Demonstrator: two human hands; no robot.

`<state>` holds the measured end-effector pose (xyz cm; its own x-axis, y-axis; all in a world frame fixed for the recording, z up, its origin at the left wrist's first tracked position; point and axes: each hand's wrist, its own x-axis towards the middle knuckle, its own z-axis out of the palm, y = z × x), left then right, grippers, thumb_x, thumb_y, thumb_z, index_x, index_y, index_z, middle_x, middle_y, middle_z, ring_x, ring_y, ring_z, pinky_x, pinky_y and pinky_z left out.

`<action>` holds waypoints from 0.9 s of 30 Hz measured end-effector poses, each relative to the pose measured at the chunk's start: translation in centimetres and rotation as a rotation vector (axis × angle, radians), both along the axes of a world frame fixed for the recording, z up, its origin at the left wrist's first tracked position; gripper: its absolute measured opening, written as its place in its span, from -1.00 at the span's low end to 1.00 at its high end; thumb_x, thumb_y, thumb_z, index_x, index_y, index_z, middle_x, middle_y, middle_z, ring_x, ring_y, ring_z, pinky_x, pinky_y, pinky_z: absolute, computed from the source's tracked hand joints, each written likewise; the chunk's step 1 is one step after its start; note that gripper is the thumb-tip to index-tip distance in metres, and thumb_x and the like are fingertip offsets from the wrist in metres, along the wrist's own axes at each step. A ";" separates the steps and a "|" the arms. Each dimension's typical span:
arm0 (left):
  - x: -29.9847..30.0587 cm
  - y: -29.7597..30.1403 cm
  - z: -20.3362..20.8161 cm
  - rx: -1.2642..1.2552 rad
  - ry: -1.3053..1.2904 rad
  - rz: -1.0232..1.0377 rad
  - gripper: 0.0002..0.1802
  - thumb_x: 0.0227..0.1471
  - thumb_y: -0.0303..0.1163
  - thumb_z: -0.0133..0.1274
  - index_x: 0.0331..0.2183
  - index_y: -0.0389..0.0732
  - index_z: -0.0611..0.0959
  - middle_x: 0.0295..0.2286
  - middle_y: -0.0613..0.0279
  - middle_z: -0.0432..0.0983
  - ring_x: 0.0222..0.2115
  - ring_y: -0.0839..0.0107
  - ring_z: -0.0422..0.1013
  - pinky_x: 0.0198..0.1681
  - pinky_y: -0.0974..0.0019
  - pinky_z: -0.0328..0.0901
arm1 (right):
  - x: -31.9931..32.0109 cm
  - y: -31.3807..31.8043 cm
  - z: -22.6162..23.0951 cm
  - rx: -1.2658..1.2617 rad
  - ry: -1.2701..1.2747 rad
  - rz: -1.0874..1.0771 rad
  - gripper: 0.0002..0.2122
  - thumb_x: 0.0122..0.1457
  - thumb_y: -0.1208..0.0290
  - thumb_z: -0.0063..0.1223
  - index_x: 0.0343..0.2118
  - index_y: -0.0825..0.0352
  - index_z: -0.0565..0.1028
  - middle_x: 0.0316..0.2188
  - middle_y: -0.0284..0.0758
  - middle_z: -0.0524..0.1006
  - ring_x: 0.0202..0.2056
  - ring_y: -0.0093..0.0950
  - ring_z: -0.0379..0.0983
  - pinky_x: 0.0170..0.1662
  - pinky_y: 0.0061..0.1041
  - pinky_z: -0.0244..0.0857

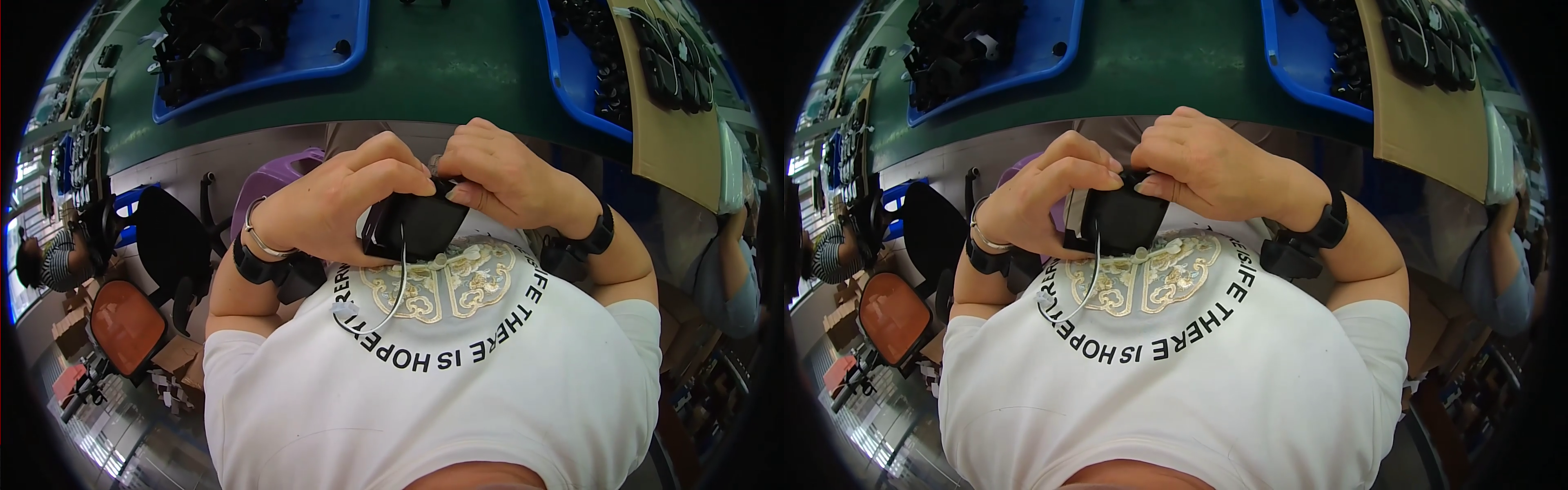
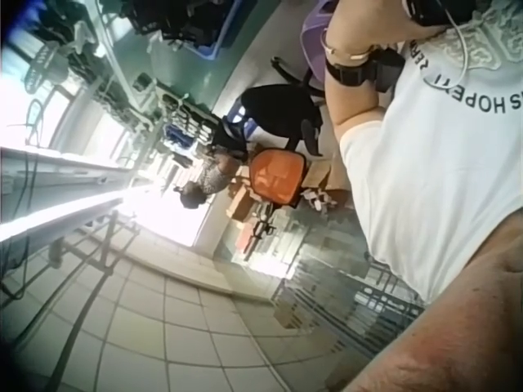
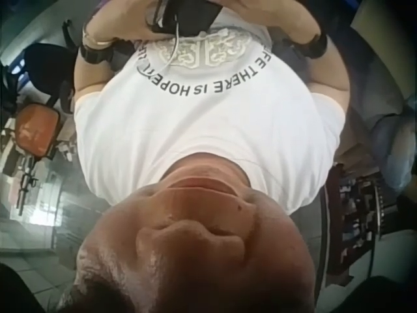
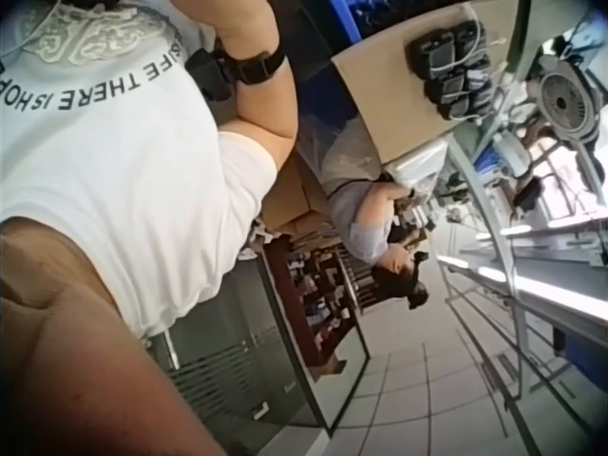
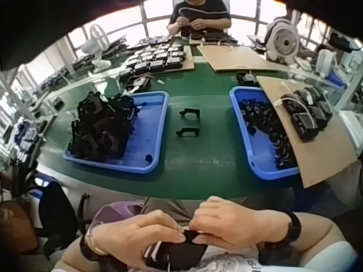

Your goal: The person fits a black bracket onto a plastic housing, then picks up a knob from a tray and presses it into the side of the housing.

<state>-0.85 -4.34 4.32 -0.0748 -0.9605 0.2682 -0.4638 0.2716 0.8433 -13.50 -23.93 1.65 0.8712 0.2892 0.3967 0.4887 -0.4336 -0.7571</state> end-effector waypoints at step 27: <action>-0.2 -0.3 -0.5 0.042 -0.054 0.006 -0.23 -0.58 -0.45 0.40 -0.18 -0.26 0.42 -0.27 0.11 0.28 -0.22 0.19 0.32 -0.17 0.29 0.29 | -1.2 0.7 -0.8 0.348 0.520 0.047 -0.70 0.22 0.23 -0.21 -0.23 0.41 0.35 -0.41 -0.28 0.45 -0.35 -0.47 0.38 -0.25 -0.56 0.24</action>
